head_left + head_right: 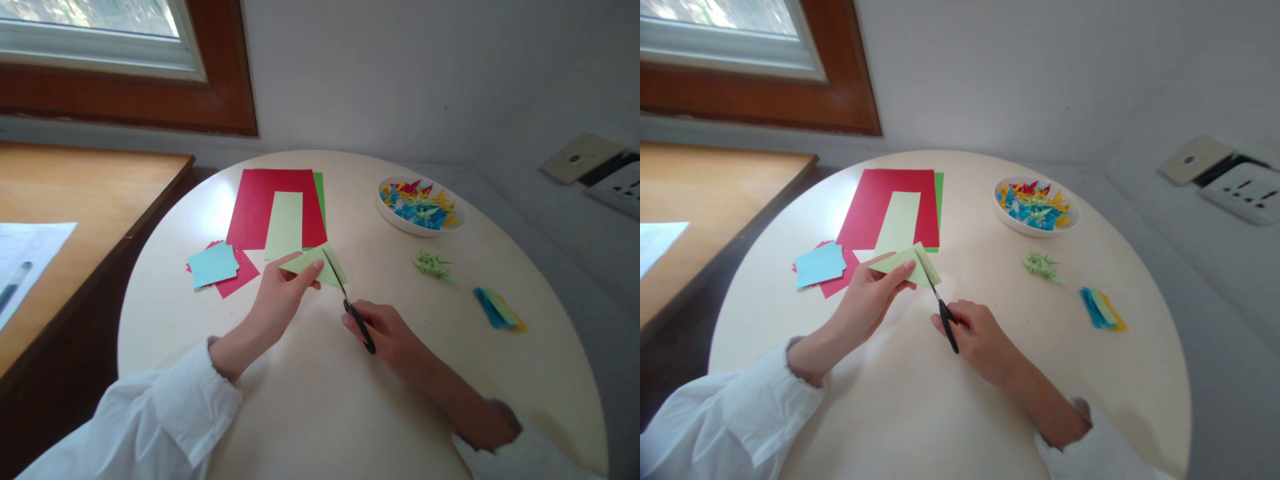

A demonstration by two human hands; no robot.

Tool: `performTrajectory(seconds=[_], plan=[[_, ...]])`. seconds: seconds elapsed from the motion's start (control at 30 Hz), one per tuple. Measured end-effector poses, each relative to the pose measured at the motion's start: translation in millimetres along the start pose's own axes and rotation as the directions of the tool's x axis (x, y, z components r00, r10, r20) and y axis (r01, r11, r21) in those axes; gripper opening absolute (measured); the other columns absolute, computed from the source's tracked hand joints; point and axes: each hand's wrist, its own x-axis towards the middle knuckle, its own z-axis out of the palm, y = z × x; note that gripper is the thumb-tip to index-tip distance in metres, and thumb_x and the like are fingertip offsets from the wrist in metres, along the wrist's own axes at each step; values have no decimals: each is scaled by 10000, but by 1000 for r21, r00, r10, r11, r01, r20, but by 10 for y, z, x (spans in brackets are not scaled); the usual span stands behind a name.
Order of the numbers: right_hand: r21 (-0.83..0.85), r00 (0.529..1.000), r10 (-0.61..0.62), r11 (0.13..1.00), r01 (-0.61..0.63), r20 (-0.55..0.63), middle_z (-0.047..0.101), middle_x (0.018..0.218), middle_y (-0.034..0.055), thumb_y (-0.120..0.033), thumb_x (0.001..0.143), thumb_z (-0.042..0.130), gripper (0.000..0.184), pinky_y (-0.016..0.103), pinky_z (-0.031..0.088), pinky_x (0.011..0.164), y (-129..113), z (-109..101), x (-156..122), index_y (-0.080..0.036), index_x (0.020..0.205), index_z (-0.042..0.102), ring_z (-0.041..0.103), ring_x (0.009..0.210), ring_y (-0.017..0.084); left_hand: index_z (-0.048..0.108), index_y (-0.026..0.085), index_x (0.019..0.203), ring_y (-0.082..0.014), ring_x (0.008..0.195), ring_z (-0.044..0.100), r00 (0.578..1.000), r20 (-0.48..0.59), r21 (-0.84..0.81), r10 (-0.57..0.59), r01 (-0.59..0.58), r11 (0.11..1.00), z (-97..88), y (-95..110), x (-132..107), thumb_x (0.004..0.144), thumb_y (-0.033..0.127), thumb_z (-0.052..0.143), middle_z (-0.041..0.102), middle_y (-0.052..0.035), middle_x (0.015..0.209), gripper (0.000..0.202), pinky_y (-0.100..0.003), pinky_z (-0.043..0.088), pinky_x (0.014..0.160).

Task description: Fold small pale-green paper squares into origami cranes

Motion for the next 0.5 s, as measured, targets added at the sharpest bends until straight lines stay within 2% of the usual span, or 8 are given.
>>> performTrajectory(seconds=[0.5], plan=[[3,1000,27,1000,-27,-2,335,553,-39,-444,817,430,377,256,264,506,-2,-4,-5,-196,546,345,326,527,95,670,155,846,-137,504,556,1000,-10,5,-19,19,1000,6,29,-6,678,408,669,617,-9,524,303,-249,424,468]])
